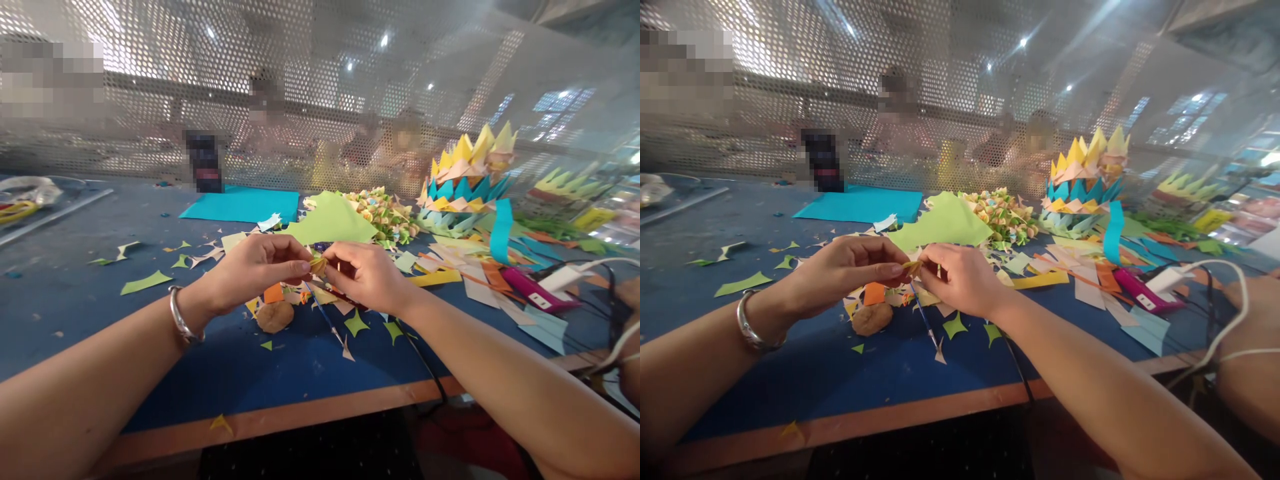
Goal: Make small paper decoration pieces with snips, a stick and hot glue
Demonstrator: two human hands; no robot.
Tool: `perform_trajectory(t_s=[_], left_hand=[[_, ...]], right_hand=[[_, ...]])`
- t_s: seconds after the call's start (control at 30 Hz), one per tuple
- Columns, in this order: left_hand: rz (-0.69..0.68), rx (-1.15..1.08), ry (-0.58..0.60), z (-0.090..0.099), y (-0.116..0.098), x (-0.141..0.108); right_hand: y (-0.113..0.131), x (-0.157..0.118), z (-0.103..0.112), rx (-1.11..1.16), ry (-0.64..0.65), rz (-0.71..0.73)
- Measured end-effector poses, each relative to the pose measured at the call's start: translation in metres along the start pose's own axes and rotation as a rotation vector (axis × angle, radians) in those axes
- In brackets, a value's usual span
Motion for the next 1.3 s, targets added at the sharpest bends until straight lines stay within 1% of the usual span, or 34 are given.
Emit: perform_trajectory(t_s=[0.23,0.4,0.57,0.63,0.7,0.8,0.9,1.13,1.23,1.3], left_hand=[[0.054,-0.080,0.056,-0.005,0.007,-0.001],[0.078,-0.131,0.107,-0.008,0.009,0.000],[0.077,-0.154,0.126,-0.007,0.009,0.001],[0.056,-0.121,0.115,-0.006,0.008,0.001],[0.010,-0.033,0.078,-0.003,0.006,0.002],[-0.071,0.120,-0.035,0.004,-0.001,0.002],[-0.102,0.166,-0.110,0.008,-0.005,0.001],[-0.070,0.028,-0.082,0.004,-0.001,0.004],[-0.018,-0.043,-0.054,0.003,0.006,0.005],[0.028,-0.106,-0.016,0.000,0.011,0.005]], right_hand=[[0.006,0.000,-0.001,-0.002,0.005,0.047],[0.009,0.000,0.000,0.028,0.012,0.045],[0.011,0.000,0.002,0.043,0.018,0.047],[0.011,0.000,0.001,0.044,0.023,0.048],[0.010,0.000,0.000,0.047,0.028,0.048],[0.007,0.000,-0.001,0.050,0.027,0.038],[0.005,0.000,0.000,0.047,0.017,0.029],[0.012,-0.001,0.000,0.052,0.005,0.097],[0.013,-0.001,-0.001,0.082,0.005,0.110],[0.013,-0.001,-0.002,0.087,0.014,0.110]])
Point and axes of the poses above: each hand's wrist, its own x-axis towards the middle knuckle, its own z-axis out of the back of the hand, y = z × x, the point moved 10 cm from there along x, towards the middle knuckle, and after that the axes turned 4 degrees about x, right-handed, at the moved point
